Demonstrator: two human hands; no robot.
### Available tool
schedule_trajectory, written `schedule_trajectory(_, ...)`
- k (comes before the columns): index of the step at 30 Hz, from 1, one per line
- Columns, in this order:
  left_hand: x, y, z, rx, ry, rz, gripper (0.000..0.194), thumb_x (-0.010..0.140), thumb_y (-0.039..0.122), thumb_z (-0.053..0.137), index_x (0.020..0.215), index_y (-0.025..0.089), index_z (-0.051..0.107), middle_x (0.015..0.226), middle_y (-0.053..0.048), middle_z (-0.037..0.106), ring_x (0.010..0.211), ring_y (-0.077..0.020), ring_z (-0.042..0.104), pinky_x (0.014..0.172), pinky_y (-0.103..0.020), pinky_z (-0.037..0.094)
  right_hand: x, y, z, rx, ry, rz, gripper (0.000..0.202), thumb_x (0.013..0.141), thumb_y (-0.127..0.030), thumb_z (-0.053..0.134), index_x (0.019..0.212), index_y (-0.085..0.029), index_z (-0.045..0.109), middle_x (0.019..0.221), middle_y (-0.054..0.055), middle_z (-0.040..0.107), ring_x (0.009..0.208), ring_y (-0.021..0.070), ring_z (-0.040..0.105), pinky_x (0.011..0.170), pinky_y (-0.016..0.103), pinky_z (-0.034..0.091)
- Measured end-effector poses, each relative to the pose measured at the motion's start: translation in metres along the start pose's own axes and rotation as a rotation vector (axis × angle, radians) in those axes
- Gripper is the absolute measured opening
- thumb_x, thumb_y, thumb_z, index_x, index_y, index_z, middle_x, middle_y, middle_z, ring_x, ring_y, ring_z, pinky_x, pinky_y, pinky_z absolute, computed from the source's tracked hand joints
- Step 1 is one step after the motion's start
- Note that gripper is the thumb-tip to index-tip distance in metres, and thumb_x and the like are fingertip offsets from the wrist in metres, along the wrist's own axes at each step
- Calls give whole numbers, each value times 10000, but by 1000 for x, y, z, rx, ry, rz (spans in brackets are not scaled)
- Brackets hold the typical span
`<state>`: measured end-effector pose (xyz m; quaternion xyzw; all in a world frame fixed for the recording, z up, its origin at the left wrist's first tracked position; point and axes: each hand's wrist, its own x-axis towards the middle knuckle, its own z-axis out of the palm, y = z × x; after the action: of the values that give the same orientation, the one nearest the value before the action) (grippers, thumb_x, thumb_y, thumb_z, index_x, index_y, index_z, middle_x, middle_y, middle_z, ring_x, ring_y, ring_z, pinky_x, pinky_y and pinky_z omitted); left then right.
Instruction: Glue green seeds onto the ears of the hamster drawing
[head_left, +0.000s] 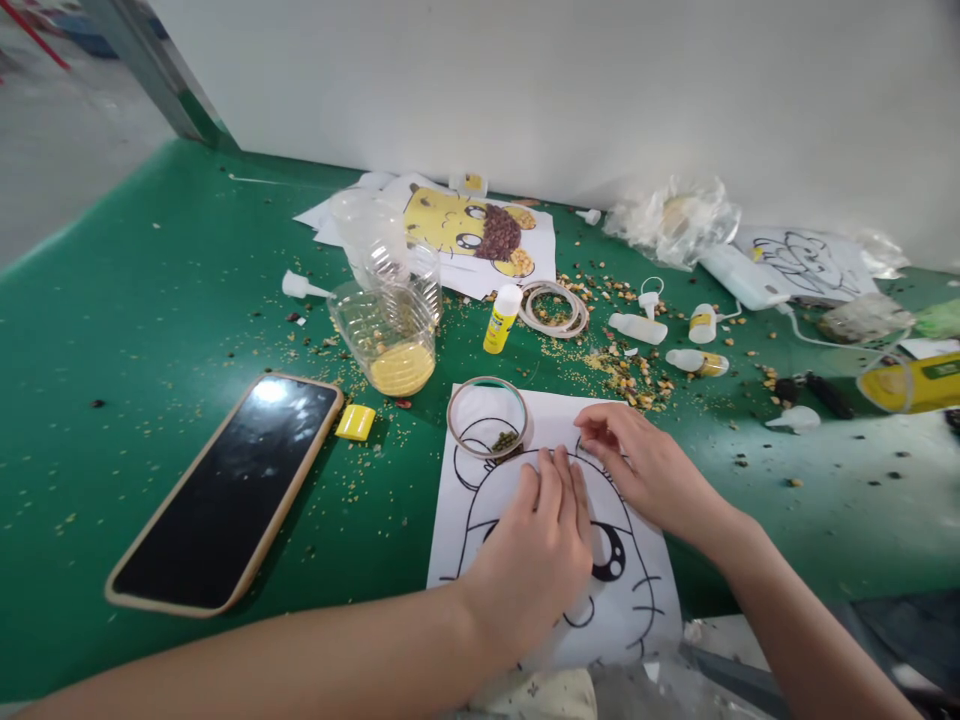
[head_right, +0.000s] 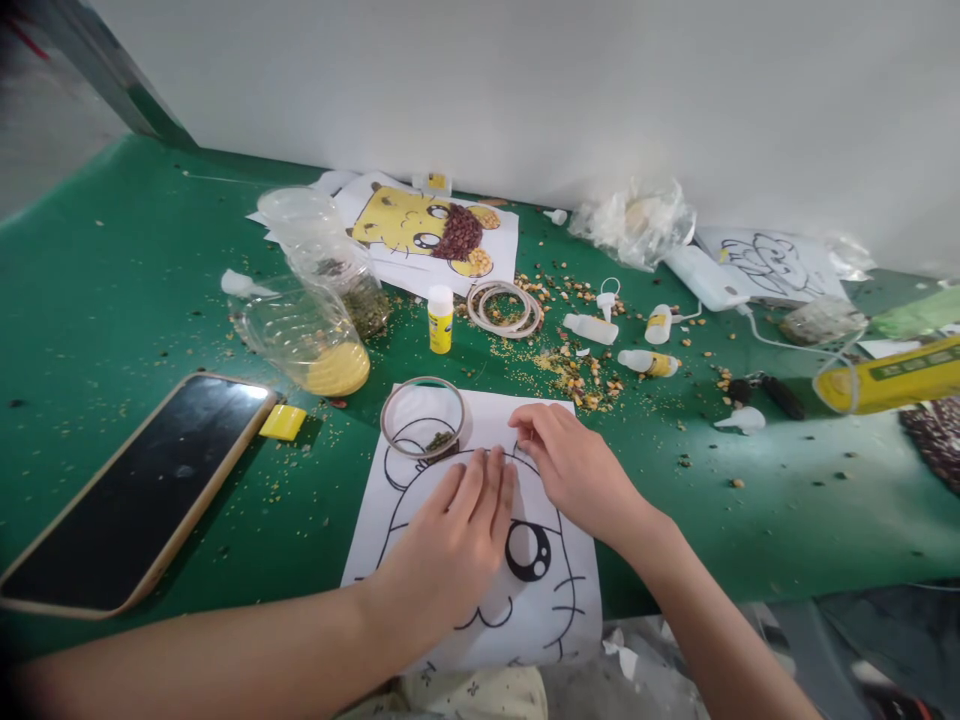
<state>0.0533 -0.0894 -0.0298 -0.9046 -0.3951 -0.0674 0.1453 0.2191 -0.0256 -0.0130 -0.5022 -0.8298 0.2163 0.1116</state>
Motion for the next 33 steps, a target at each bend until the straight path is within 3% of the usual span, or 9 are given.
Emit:
schedule_trajectory(4,-1,1,1,-5,4,-4,434,839,118,346,1211,-28,517,1210,-220,556,1093,-304,544,863,-390,434,2,-1,1,-22,-51,11,115,887,-143,373,950,-219,431,894,37,562,826,169,538,698,304,440)
schedule_trajectory(19,-2,1,3,-16,29,-3,444,830,114,354,1215,-44,510,1202,-236,555,1095,-326,538,870,-399,427,2,1,2,-22,-58,-46,136,870,-97,361,900,-219,412,860,21,536,785,161,513,672,293,417)
schedule_trajectory(33,-3,0,2,-21,12,6,449,827,111,344,1217,-33,515,1200,-229,559,1098,-325,539,873,-394,435,-2,1,7,-16,3,-54,113,855,-98,394,833,-209,404,782,4,517,721,150,489,638,279,394)
